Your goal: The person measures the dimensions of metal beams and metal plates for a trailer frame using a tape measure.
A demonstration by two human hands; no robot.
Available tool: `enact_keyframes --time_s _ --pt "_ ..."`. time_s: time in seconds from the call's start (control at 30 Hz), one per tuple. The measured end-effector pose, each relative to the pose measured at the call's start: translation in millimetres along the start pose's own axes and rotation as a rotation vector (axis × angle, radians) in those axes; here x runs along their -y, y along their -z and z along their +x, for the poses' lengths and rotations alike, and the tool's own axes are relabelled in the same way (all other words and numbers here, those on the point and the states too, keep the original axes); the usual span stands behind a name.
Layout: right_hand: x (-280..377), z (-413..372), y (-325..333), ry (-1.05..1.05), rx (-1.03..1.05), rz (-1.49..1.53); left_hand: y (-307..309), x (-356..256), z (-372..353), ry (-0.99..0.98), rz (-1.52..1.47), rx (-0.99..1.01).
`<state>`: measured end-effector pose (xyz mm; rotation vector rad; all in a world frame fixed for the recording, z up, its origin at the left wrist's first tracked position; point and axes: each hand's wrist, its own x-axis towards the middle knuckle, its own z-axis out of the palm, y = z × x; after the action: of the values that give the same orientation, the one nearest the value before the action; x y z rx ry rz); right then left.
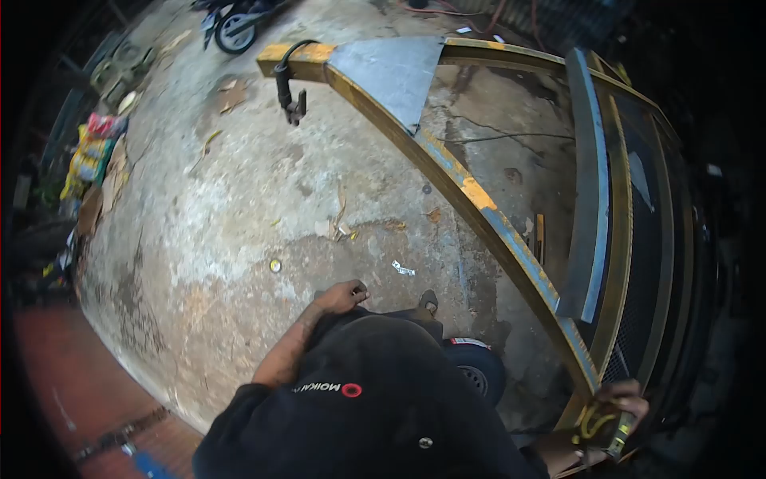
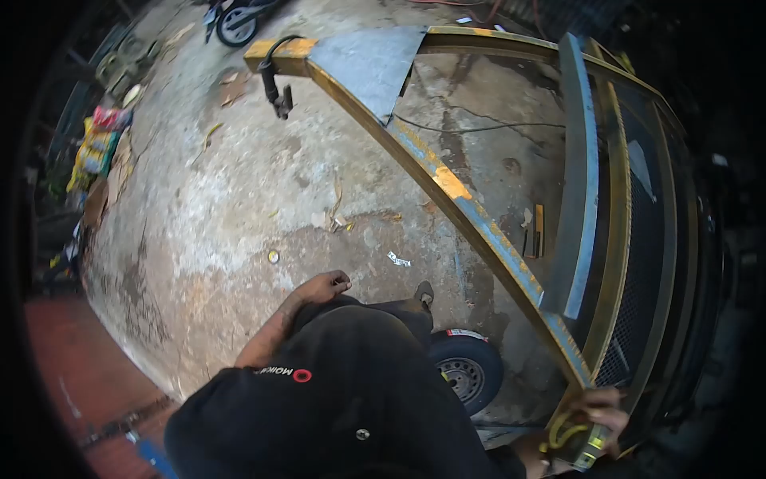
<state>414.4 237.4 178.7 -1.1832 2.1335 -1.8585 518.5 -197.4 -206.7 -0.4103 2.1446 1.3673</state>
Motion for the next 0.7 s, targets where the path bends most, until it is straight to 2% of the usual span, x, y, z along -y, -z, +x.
enact_keyframes --time_s 0.07,0.13,0.17,0.2,0.27,0.37,0.4,0.5,0.57,0.63,0.67,0.7 --pt "-52.1 34.7 -113.5 -0.108 0.197 0.367 54.1 3.1 -30.2 -0.097 -0.093 0.003" --pt "-109.5 66.0 -220.8 -0.336 0.337 0.607 93.9 19.9 -62.0 -0.168 -0.266 0.001" --pt "-138.1 75.8 -271.4 -0.487 0.412 0.702 112.7 25.1 -80.3 -0.219 -0.355 -0.004" --pt "-153.6 78.8 -323.5 -0.765 0.309 0.866 137.8 30.5 -99.3 -0.266 -0.434 -0.014" --pt "-182.1 97.9 -411.4 -1.14 0.324 0.961 187.4 44.4 -139.8 -0.33 -0.633 -0.019" --pt "-178.3 140.3 -504.3 -1.161 0.599 0.424 241.7 69.1 -188.4 -0.339 -0.84 -0.035" --pt "-170.9 159.0 -526.9 -0.94 0.733 0.184 256.3 78.6 -198.3 -0.293 -0.88 -0.067" --pt "-184.4 191.4 -604.5 -0.555 0.743 -0.064 286.5 119.6 -209.7 -0.179 -0.953 -0.218" --pt "-202.6 218.1 -659.1 -0.438 0.869 -0.009 313.5 130.3 -210.7 -0.08 -1.048 -0.354" --pt "-217.6 259.2 -713.4 -0.325 1.046 0.055 335.3 174.4 -202.9 -0.085 -1.223 -0.496" --pt "-217.7 290.3 -737.1 -0.374 1.194 0.04 352.6 189.2 -203.7 -0.078 -1.28 -0.578" --pt "-228.3 319.9 -766.5 -0.448 1.288 0.108 373.2 205.0 -204.9 -0.139 -1.177 -0.656"
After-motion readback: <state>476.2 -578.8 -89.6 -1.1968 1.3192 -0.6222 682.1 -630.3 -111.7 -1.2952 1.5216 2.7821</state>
